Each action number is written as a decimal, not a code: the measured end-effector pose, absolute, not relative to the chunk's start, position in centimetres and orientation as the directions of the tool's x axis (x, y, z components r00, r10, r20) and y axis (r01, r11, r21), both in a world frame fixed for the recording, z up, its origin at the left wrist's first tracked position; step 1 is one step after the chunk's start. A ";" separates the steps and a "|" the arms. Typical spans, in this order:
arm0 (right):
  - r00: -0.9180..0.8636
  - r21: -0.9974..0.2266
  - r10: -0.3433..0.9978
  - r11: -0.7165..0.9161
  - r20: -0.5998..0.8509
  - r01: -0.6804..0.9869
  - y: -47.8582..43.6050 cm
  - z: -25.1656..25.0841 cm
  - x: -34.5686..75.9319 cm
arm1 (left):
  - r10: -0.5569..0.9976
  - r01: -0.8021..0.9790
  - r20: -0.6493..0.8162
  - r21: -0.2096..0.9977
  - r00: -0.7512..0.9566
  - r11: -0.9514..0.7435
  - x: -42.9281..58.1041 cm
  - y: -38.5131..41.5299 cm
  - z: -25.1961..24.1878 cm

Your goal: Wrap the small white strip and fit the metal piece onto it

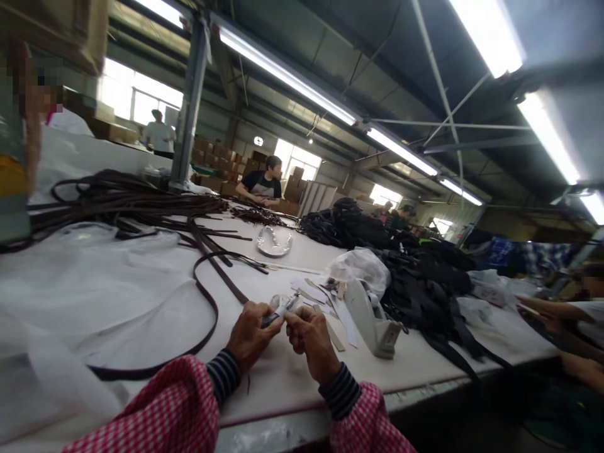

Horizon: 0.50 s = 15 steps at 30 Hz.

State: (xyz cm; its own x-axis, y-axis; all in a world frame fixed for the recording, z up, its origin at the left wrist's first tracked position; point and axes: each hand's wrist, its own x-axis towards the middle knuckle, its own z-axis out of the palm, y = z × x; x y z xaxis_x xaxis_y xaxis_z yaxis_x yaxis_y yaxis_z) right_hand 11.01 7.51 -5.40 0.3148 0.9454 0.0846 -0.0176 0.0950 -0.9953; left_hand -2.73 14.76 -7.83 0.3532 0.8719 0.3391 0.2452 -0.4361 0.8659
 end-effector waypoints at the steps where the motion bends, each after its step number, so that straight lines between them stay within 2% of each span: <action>1: 0.313 -0.995 0.946 0.098 0.085 -0.025 7.5 -5.4 11.1 | 0.871 0.240 0.335 0.869 0.358 -0.433 -2.7 14.7 -7.8; 9: 0.320 -0.987 0.934 0.147 0.159 0.061 8.1 -6.1 11.1 | 0.865 0.141 0.286 0.918 0.412 -0.370 -3.4 15.1 -7.3; 15: 0.267 -0.974 0.941 0.223 0.206 -0.033 9.4 -6.0 10.0 | 0.868 -0.023 0.085 0.996 0.490 -0.084 -3.7 15.5 -7.2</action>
